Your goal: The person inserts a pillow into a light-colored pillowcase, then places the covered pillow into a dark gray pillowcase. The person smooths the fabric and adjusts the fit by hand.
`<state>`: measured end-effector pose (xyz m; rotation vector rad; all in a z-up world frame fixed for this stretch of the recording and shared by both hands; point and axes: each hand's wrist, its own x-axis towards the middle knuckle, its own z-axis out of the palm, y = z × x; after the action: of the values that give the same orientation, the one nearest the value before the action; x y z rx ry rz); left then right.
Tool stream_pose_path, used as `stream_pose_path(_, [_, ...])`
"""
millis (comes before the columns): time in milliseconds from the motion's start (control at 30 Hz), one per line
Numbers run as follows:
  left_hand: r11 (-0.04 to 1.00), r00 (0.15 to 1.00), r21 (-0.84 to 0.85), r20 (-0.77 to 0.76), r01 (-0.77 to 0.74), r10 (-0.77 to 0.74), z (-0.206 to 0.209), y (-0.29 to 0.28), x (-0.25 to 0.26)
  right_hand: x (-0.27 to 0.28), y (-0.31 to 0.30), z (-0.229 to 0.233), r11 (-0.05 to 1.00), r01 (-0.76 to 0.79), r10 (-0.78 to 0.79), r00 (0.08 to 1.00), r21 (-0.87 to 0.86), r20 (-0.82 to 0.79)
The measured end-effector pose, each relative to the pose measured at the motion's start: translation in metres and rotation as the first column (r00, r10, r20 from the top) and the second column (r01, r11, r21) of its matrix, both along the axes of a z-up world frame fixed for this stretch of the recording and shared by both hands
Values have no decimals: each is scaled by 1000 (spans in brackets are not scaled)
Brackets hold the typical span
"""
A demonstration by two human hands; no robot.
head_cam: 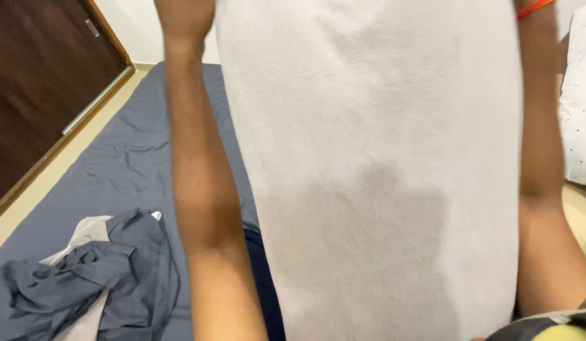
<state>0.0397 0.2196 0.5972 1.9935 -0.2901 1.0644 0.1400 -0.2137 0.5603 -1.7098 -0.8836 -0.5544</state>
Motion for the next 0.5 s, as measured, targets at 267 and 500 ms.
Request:
stream_pose_path(267, [947,808,-106,-555,-303,196,-257,-18,36,89,-5,-254,962,186,-270,758,-199,-594])
stream_pose_path(500, [736,730,-553,-673,-389,-120,-313,-36,52,108,-5,-327,988,149,-126,617,-42,-777])
